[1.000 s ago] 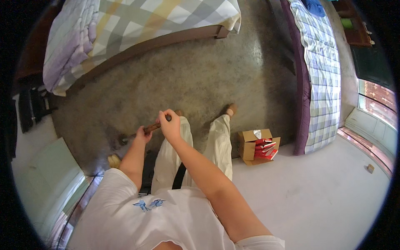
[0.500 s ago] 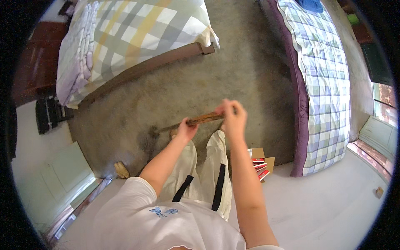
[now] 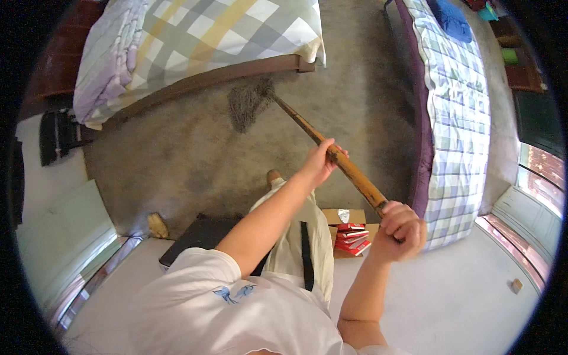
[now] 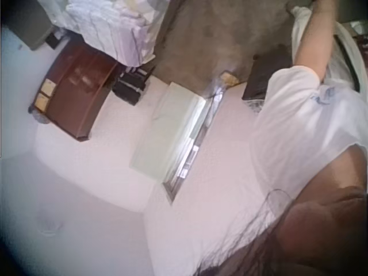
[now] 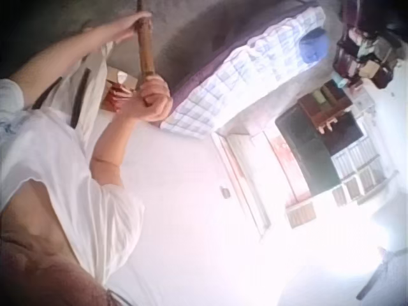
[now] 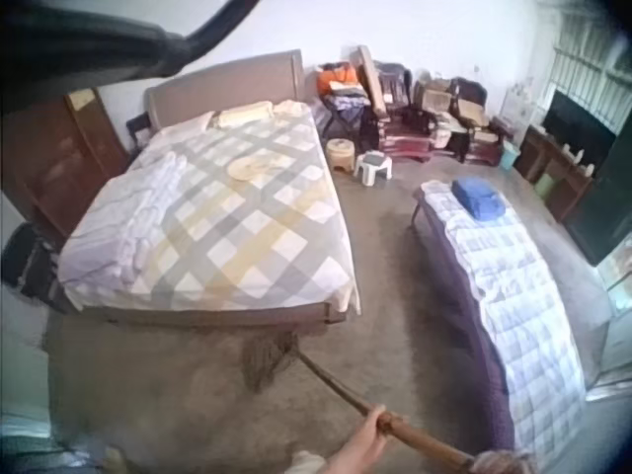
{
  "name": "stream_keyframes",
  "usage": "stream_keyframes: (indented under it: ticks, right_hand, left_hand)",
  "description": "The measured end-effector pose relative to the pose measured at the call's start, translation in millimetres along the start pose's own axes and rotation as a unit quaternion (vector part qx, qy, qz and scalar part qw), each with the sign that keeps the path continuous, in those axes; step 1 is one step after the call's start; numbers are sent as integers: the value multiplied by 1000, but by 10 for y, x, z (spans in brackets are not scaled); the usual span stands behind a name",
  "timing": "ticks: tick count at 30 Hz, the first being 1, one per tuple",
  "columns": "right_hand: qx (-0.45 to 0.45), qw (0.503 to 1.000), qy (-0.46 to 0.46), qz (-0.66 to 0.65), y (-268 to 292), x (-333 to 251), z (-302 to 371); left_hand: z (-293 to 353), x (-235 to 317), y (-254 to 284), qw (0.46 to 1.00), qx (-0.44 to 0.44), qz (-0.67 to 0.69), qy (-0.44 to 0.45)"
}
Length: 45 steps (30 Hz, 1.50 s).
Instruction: The person mops the concrete floor of a bedroom using a traditional string mop. They move around furniture, including a bed and a suitcase, and briefly pick up a pair of slippers and a box to clean underneath them before placing them back.
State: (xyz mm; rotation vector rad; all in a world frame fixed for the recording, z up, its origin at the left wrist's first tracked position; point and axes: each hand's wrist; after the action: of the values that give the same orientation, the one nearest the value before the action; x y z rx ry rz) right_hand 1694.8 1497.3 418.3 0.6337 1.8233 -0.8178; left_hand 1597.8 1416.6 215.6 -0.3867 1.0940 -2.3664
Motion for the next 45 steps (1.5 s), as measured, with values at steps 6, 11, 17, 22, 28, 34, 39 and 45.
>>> stream_keyframes:
  ticks: [6,11,17,22,28,34,39,45]
  right_hand:
    - [-22,999,-38,-19,-574,-83,-243]
    - [-72,995,-70,-25,-1054,-11,-388]
    - [-76,984,-159,16,-1298,566,-625]
    - [-67,945,-317,40,-1161,1424,-560]
    - [-136,896,-423,-7,-716,1841,-681]
    - [-105,919,-380,21,2,1920,-2219]
    - [-105,941,-318,46,172,1564,-3747]
    - [-101,966,-228,69,-11,930,-5213]
  left_hand:
    - [204,437,-114,997,14,66,-33]
    - [327,816,26,990,43,128,-44]
    - [310,1027,350,963,164,178,-119]
    - [127,915,1151,931,273,215,-114]
    - [-247,569,1435,891,359,231,-153]
    - [-1322,7,239,938,275,172,-124]
    - [-2298,-195,-963,964,122,218,-88]
    - [-2962,-206,-2707,966,29,259,-3]
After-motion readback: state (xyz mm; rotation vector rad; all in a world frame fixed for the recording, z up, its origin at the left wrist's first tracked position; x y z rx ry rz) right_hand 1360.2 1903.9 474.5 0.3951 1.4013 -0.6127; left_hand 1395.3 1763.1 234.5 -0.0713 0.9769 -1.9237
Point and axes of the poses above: each hand's wrist, its own z-axis away from the middle knuckle, its own y-axis out of the back of the hand, x = y × z, and after that the axes turned 1 degree about z, right-handed
